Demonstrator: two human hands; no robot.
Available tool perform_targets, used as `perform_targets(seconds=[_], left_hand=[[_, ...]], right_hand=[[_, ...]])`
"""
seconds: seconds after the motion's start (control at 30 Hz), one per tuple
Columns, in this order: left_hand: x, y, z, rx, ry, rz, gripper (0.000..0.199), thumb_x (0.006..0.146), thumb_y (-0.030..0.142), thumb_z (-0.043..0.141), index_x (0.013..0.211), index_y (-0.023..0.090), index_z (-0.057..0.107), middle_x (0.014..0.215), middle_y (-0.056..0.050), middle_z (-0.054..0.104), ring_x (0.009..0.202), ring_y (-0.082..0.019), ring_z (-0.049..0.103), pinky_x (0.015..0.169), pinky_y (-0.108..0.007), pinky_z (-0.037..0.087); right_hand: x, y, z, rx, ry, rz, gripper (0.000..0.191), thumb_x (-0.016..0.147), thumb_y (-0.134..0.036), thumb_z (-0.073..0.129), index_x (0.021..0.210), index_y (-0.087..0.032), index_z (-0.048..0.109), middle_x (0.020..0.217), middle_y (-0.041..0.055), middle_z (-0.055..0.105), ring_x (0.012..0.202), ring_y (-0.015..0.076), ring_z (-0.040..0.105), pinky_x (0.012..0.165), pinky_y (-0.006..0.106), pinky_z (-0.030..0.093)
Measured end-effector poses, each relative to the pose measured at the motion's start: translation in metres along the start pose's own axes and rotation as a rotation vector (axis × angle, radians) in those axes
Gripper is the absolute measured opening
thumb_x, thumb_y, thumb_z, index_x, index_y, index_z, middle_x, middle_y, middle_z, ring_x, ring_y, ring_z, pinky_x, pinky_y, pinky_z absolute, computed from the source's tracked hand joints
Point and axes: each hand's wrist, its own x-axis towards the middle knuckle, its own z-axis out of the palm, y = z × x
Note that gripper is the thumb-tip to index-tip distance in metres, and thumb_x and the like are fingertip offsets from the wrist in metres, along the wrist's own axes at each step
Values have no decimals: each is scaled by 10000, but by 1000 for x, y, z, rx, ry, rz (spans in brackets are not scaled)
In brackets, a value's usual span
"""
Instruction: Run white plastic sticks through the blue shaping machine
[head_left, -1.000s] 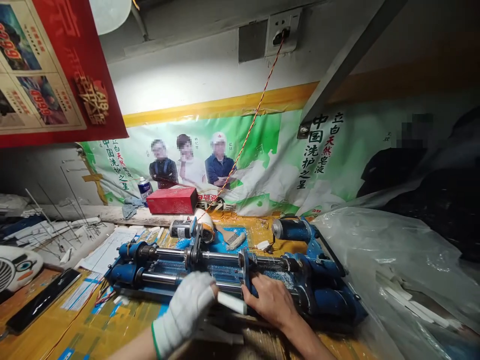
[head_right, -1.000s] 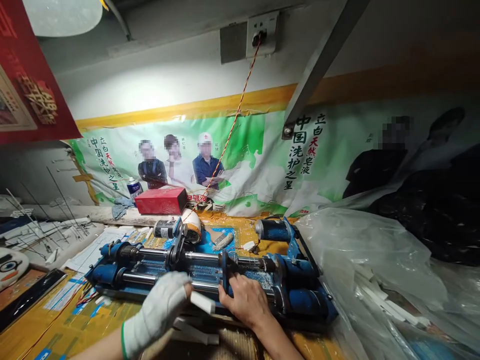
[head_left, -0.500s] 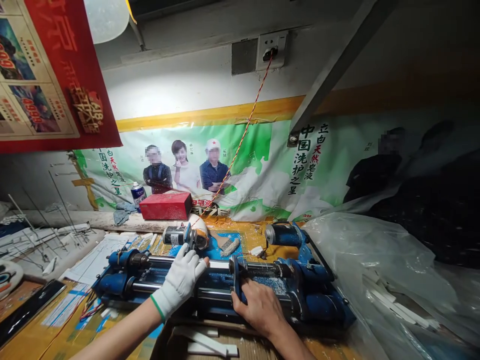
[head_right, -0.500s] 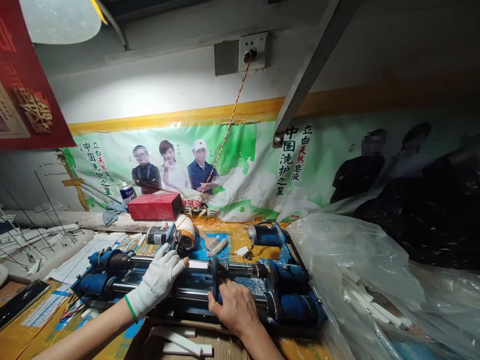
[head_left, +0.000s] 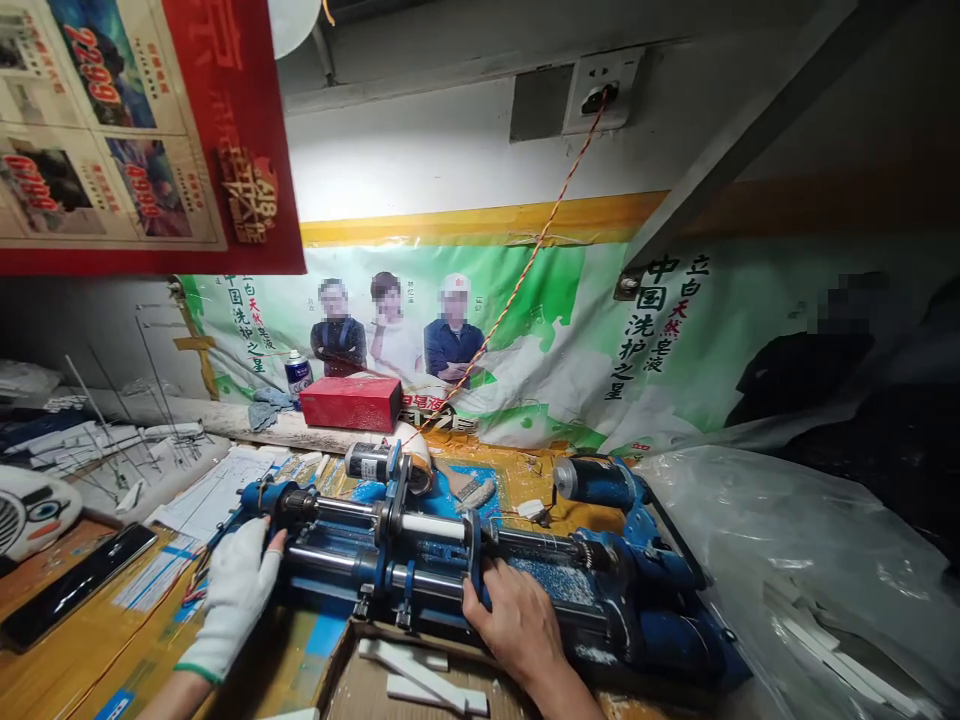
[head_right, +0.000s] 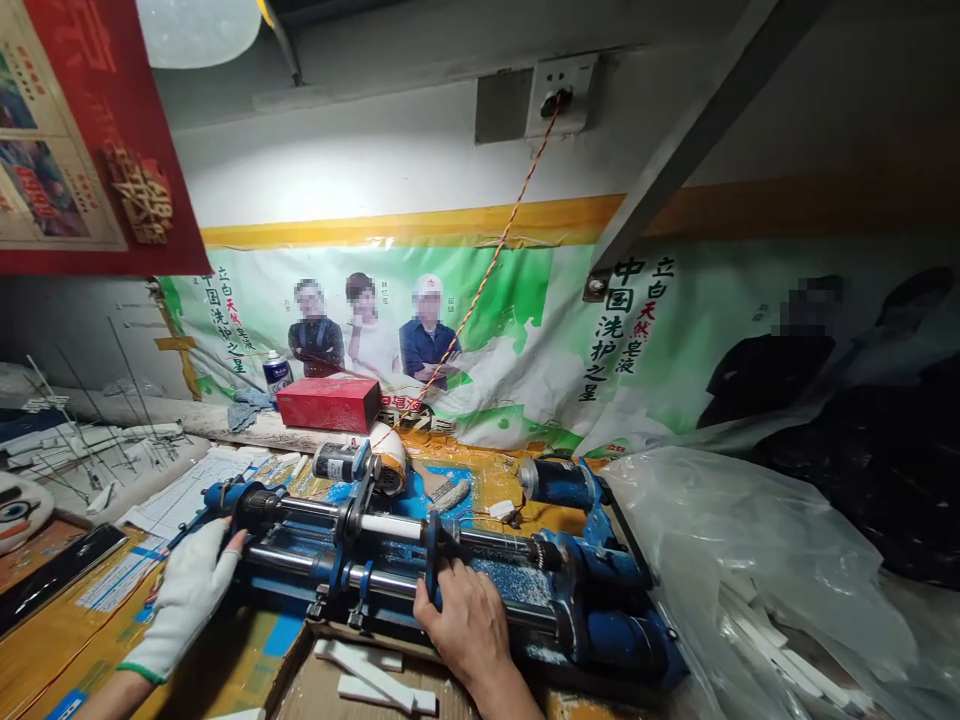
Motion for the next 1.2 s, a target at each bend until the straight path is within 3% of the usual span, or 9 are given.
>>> perform_targets(seconds=[0.1,0.3,0.4,0.67,0.83,1.03,1.2], left_hand=[[-6,5,7,26,-6,10,301,842,454,424,958,202,540,817,-64,635,723,-235,591,684,-398,496],[-13,51,7,-57,-56,4,301,839,419,467,1014,183,531,903,-96,625,857,-247,588,800,-402,481],[-18,66,9,-109,-14,38,317,842,411,478,1054,177,510,945,-107,619,924,-260,574,843,-415,471],[-18,89,14,-124,1,54,197,865,315,428,940,161,525,840,-96,595,837,-240,557,796,-417,446],[-16,73,20,-121,-13,177,172,858,276,394,864,160,520,754,-69,557,723,-206,534,725,-375,431],[-14,28,25,-81,-63,208,191,856,276,378,899,157,521,775,-80,567,740,-205,543,723,-352,428],[-10,-6,31,-39,-32,196,194,853,295,389,870,153,520,771,-83,560,751,-216,541,738,-360,441]], right_hand=[[0,1,3,-18,6,-18,216,872,-313,414,816,-204,592,720,14,583,695,153,532,681,292,295],[0,1,6,-41,27,-43,231,881,-321,402,788,-205,579,712,20,577,681,158,533,664,294,305],[0,1,6,-50,27,-43,236,883,-327,402,774,-206,573,705,20,572,681,161,532,663,295,302],[-1,-1,6,-47,30,-31,233,881,-325,410,757,-207,567,695,20,568,675,168,528,665,305,286],[-1,1,5,-43,25,-52,243,886,-346,404,760,-207,559,692,16,565,667,159,518,658,297,282],[-2,2,5,-55,6,-51,243,888,-350,406,767,-204,559,698,20,562,665,160,512,659,299,282],[-1,3,5,-42,-4,-65,223,890,-344,408,823,-206,571,724,21,579,691,161,522,680,294,288]])
